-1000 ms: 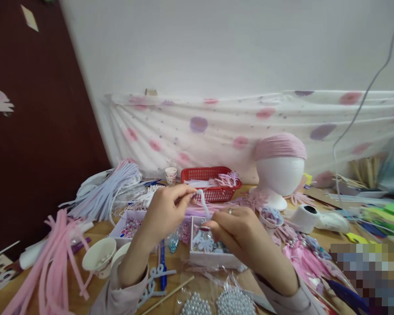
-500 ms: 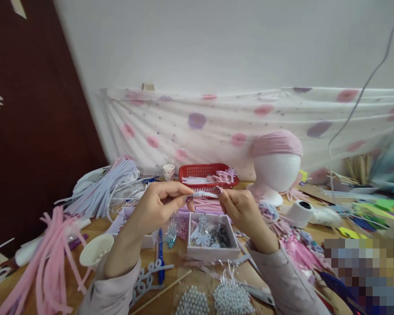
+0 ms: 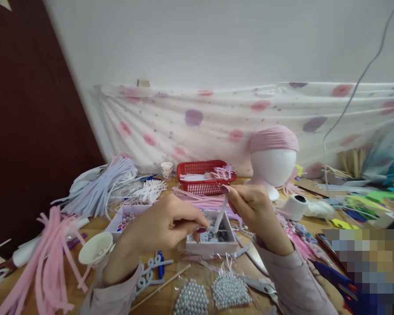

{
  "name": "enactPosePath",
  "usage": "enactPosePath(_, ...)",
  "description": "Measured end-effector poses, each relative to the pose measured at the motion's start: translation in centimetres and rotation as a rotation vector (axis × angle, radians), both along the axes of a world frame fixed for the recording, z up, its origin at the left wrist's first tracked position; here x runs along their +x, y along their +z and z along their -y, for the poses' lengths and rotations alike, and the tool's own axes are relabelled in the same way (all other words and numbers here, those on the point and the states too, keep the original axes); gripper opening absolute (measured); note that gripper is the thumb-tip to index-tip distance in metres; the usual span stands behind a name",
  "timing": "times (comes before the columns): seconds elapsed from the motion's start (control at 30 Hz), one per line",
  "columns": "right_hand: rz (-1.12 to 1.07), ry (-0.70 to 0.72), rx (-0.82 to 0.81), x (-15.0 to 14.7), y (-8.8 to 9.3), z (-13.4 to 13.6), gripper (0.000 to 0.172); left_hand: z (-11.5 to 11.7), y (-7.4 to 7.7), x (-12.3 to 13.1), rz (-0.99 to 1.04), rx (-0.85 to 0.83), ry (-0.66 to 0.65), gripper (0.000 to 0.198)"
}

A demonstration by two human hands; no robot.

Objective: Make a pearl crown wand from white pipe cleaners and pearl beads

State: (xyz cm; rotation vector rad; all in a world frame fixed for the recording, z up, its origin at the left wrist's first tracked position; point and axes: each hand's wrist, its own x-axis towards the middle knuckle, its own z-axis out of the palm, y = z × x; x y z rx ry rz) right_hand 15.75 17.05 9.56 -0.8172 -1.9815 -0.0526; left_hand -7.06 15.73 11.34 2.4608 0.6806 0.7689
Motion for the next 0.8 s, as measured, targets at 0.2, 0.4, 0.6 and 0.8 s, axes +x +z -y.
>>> enactPosePath(0.2,-0.016,0.023,-0.077,-1.3,-1.8,-1.9,0.051,-0.5,-0.4,0.1,0.447,-0.166,0.315,0.015)
enactPosePath(0.4,0.218,0.001,0.063,-3.3,-0.8,1.6,0.047,-1.6,-1.2,1.1,0.472,-0.069,0.461,0.019)
enactPosePath(0.6,0.129,-0.039,0.115,-0.9,0.7,2.4,0.049,0.2,-0.1,0.6,-0.04,0.023,0.08,0.028)
enactPosePath(0.8,-0.053,0.048,-0.001,-0.5,-0.5,-0.8,0.05,0.0,-0.4,0.3,0.417,-0.297,0.116,0.014)
